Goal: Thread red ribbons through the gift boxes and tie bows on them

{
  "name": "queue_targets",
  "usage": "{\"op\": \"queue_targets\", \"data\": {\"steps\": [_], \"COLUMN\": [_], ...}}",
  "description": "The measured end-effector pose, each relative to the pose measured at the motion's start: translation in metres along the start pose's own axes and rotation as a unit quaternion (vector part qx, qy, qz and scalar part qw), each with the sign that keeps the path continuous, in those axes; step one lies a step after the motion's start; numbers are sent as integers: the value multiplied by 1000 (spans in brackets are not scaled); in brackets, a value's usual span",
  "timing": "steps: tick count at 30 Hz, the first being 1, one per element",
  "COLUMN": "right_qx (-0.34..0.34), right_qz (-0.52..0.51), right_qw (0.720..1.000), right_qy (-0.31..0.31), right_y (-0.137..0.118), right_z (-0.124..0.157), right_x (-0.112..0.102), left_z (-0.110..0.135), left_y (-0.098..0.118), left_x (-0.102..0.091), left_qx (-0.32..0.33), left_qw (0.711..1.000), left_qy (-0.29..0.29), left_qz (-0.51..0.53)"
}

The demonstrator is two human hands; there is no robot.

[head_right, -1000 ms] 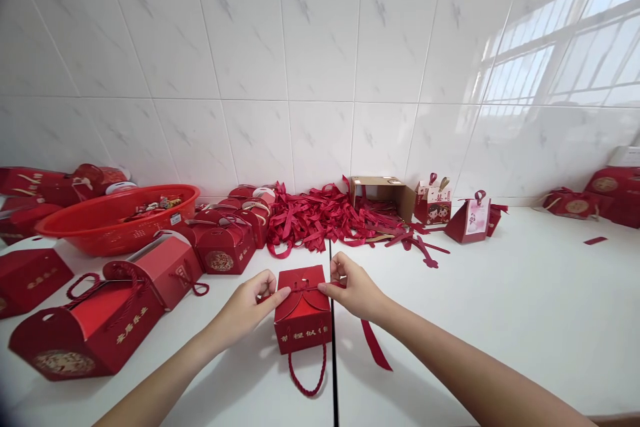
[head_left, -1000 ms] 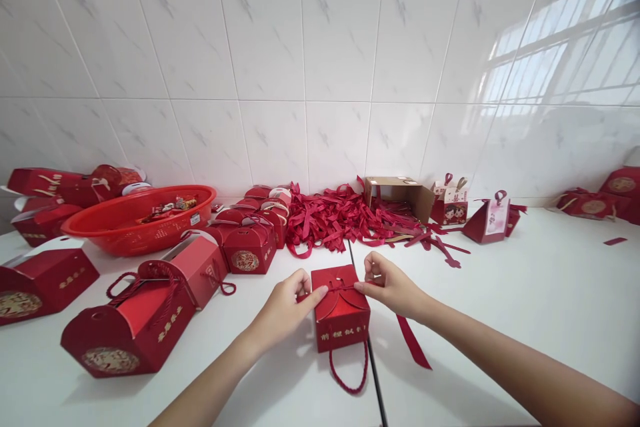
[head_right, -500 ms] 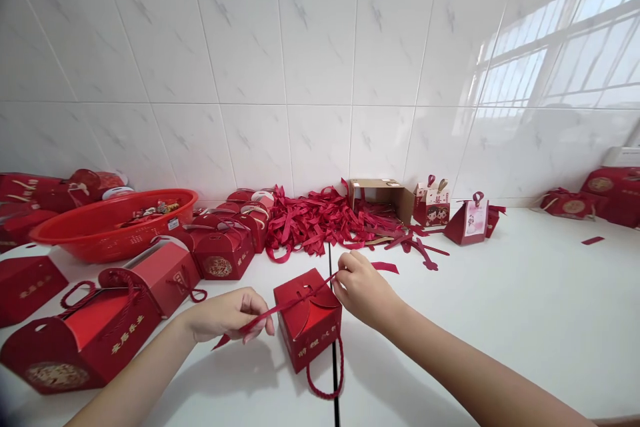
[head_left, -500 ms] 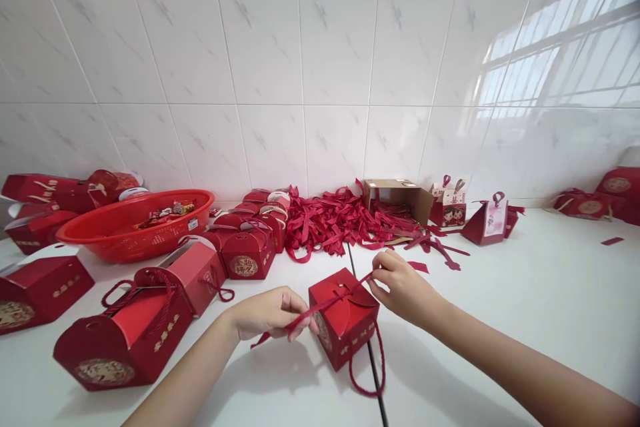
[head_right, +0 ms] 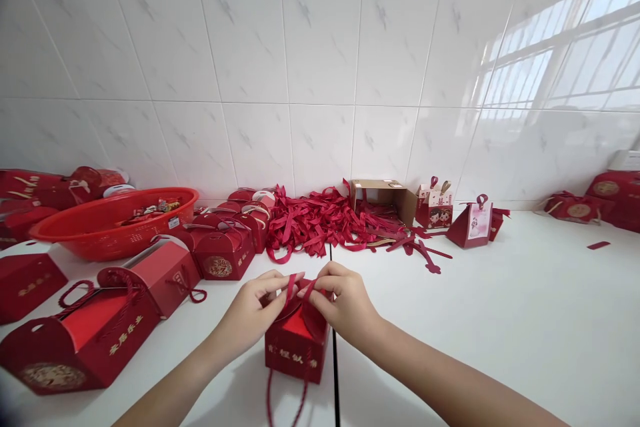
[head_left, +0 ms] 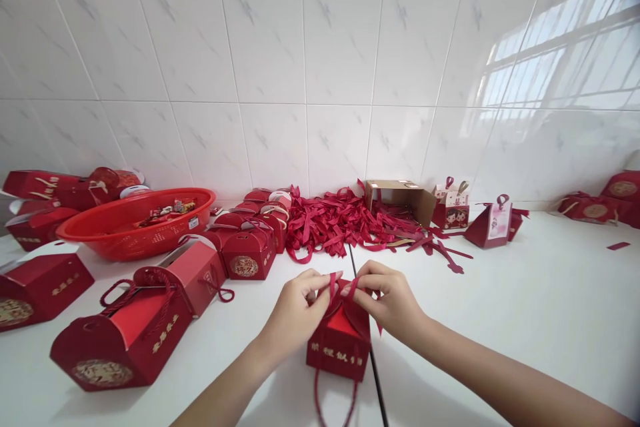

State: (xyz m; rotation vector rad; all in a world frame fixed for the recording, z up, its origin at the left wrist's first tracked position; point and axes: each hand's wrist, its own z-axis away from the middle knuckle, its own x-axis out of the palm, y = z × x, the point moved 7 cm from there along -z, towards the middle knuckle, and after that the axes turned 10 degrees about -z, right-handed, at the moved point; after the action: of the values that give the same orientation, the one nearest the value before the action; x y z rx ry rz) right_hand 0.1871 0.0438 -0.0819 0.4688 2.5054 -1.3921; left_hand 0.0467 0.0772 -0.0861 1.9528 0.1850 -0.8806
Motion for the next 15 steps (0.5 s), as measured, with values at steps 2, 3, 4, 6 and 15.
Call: {"op": "queue_targets", "data": {"steps": [2, 3, 4, 6, 15], "right_qx": [75, 106, 128, 146, 195], "right_qz": [-46, -68, -86, -105, -125], "right_qw": [996, 992, 988, 984, 971], "right_qy": [1, -1, -4, -13, -61], "right_y": [8, 12, 14, 15, 24], "right_z": [-3, -4, -5, -7, -13], "right_x": [5, 7, 10, 14, 17], "left_z": [2, 3, 3, 4, 11], "left_y": [4, 6, 6, 5, 3], "left_x": [4, 6, 8, 10, 14], "left_qx": [33, 46, 55, 58, 115], "left_qw": [997, 994, 991, 984, 958], "left_qy": [16, 21, 26, 38, 65], "left_qz": [-69, -97, -122, -164, -256]}}
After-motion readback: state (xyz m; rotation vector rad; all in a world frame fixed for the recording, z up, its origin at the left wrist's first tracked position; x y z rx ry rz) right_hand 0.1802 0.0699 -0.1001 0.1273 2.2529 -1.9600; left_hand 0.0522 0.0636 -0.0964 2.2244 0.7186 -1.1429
